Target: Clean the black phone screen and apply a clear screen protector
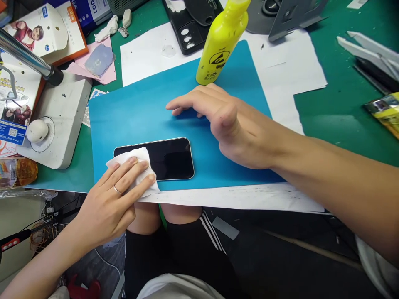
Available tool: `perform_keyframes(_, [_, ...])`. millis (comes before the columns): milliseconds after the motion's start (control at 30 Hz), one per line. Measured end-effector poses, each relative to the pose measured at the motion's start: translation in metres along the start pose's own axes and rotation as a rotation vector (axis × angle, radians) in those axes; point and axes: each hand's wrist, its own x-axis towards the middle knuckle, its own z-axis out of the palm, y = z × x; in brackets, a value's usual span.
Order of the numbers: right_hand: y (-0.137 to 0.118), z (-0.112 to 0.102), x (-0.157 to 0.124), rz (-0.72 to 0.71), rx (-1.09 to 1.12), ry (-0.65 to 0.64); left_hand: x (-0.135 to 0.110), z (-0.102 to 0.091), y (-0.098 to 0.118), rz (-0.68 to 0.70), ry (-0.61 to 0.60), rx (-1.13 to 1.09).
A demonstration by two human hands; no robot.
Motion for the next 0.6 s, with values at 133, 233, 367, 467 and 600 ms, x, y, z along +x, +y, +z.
perform_keyframes(133, [0.001, 0.001, 0.000, -0.023, -0.035, 0.020, 0.019, 0.002, 0.006, 0.045, 0.020, 0.008])
perform_keyframes(233, [0.000, 0.002, 0.000, -0.027, -0.033, 0.030, 0.038, 0.003, 0.014, 0.090, 0.013, 0.013])
perform_keyframes(367, [-0.001, 0.000, 0.001, -0.031, -0.030, 0.019, 0.046, 0.002, 0.020, 0.123, 0.002, 0.009])
perform_keyframes(467, [-0.004, -0.001, 0.001, -0.060, -0.028, 0.014, 0.045, 0.001, 0.020, 0.118, -0.001, 0.014])
perform_keyframes(600, [-0.006, -0.002, 0.002, -0.068, -0.016, 0.015, 0.044, 0.001, 0.019, 0.122, 0.001, 0.025])
